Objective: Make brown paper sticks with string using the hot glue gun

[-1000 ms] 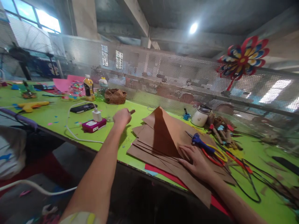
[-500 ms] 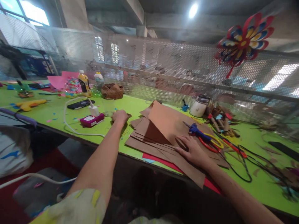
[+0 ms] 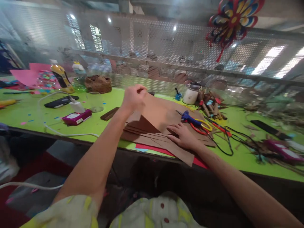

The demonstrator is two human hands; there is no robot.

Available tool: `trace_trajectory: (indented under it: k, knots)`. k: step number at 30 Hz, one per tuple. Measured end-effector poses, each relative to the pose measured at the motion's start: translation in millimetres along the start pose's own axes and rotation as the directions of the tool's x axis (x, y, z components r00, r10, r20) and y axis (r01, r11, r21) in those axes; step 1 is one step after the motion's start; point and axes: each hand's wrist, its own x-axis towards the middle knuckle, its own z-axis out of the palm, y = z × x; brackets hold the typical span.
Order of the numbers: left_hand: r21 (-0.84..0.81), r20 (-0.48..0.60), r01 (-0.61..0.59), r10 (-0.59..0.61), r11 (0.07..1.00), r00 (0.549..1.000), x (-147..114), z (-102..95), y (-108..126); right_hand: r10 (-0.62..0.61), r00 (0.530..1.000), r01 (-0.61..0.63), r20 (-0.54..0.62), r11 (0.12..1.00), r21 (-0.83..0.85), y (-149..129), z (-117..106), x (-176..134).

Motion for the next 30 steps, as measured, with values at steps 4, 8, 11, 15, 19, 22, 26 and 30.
trace_trajectory:
  k: [4, 8, 11, 15, 19, 22, 26, 30]
  knots:
    - [0.133, 0.578, -0.220, 0.105, 0.966, 0.809, -3, 35.6, 55, -0.037, 0.999, 0.037, 0.024, 0.999, -0.013, -1, -4, 2]
    - [0.220, 0.700, -0.272, 0.043, 0.937, 0.713, 0, 45.2, 59, -0.073, 0.997, 0.073, 0.006, 0.997, -0.017, -3, -8, 3]
    - [0.337, 0.713, -0.246, -0.075, 0.909, 0.698, 3, 48.8, 41, -0.092, 0.996, 0.092, -0.009, 0.996, -0.013, -5, -11, 6]
    - [0.366, 0.788, -0.266, -0.145, 0.892, 0.598, -7, 64.1, 19, -0.132, 0.991, 0.132, -0.011, 0.991, 0.001, -7, -18, 6]
    - [0.345, 0.784, -0.278, -0.113, 0.896, 0.610, -23, 76.7, 1, -0.133, 0.991, 0.135, -0.029, 0.989, 0.054, 11, -35, -8]
    - [0.327, 0.766, -0.278, -0.080, 0.903, 0.638, -29, 80.7, -8, 0.042, 0.976, -0.029, -0.213, 0.998, 0.064, 38, -45, -27]
    - [0.355, 0.756, -0.263, -0.110, 0.897, 0.645, -29, 85.7, -10, 0.168, 0.964, -0.149, -0.207, 0.983, 0.104, 52, -46, -49]
    - [0.378, 0.750, -0.249, -0.137, 0.892, 0.648, -31, 89.1, -8, 0.005, 0.999, 0.000, -0.050, 0.995, 0.102, 25, -45, -60]
